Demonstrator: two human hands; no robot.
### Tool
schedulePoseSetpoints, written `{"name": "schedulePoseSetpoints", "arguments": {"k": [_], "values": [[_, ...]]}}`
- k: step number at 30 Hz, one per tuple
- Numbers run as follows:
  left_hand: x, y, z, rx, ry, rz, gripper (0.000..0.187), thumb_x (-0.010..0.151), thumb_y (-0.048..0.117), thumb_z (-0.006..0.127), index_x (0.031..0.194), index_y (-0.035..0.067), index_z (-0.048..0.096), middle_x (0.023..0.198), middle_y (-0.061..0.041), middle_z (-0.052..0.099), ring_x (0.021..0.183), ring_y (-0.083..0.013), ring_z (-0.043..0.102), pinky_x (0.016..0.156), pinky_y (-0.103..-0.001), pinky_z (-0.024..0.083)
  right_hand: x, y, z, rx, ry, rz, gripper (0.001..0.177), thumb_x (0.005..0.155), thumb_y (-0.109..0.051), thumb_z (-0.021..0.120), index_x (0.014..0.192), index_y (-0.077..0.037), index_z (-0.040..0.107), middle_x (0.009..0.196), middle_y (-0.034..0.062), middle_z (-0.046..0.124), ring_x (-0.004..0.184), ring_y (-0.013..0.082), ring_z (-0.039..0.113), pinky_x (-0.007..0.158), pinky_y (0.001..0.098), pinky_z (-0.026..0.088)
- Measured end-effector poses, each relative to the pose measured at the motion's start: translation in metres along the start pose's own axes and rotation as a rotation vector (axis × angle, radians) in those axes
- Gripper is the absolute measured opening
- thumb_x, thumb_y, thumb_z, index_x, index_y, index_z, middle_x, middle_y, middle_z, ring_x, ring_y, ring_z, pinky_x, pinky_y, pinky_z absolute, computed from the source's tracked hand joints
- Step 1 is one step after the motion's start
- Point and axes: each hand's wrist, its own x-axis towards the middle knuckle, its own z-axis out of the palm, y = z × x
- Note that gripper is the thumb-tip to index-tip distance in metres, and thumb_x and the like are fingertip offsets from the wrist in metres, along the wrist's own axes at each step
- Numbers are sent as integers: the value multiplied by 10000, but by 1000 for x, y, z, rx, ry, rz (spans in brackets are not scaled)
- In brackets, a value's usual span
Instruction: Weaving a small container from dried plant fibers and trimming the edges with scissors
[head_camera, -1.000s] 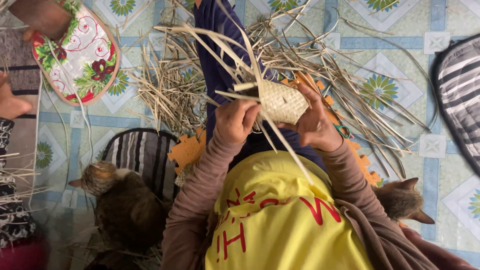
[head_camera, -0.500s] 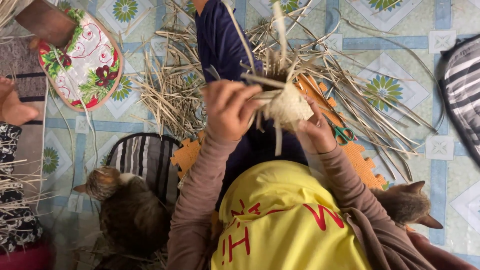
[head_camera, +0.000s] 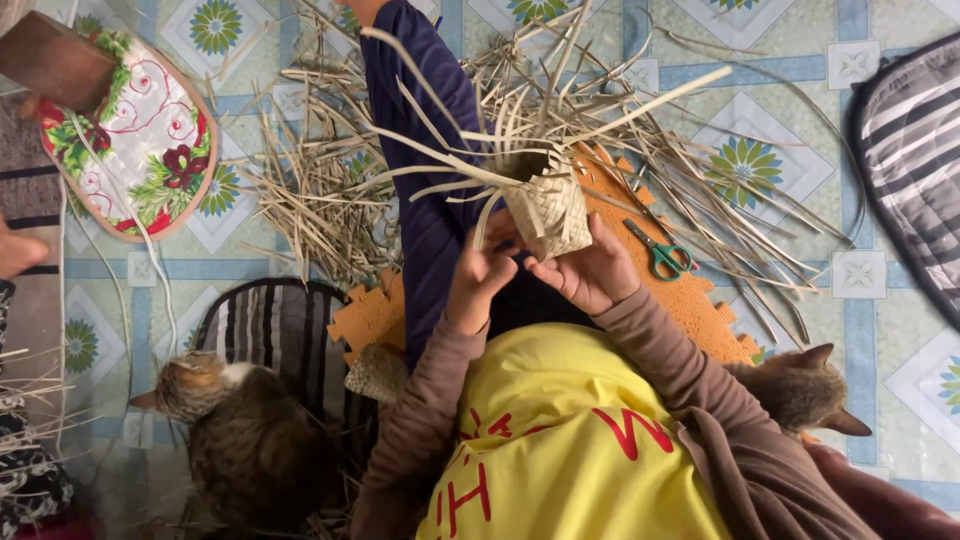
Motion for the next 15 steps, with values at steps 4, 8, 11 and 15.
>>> {"name": "schedulePoseSetpoints", "arguments": {"k": [4, 8, 11, 15], "values": [[20, 1, -4, -246, -117, -53, 665, 925, 341, 815, 1460, 172, 458, 1294, -35, 581, 1101, -164, 620, 839, -355, 578, -3, -2, -22, 61, 31, 10, 729, 981, -567, 568, 1459, -18, 524, 1415, 351, 539, 1176, 562, 625, 1031, 561, 550], [-3, -85, -45, -66, -8, -27, 829, 835, 210, 904, 1457, 51, 380, 1348, -129, 516, 1157, -229, 537, 948, -433, 493, -14, 15, -31, 54, 90, 110, 723, 991, -581, 546, 1457, -29, 512, 1392, 378, 529, 1075, 608, 644, 936, 623, 573], [-18, -124, -68, -10, 145, -50, 971, 812, 145, 920, 1539, -8, 295, 1489, -206, 438, 1234, -341, 530, 1020, -543, 477, -19, 13, -8, -204, 219, 217, 866, 973, -683, 475, 1342, 99, 534, 1257, 377, 603, 959, 529, 714, 843, 582, 618], [-3, -10, -26, -27, 140, -222, 886, 932, 194, 818, 1606, 6, 274, 1576, -206, 439, 1388, -261, 494, 1252, -458, 338, -55, -34, -29, -1017, 449, -152, 501, 1101, -349, 495, 1298, 102, 587, 980, 325, 708, 749, 443, 756, 667, 559, 656]]}}
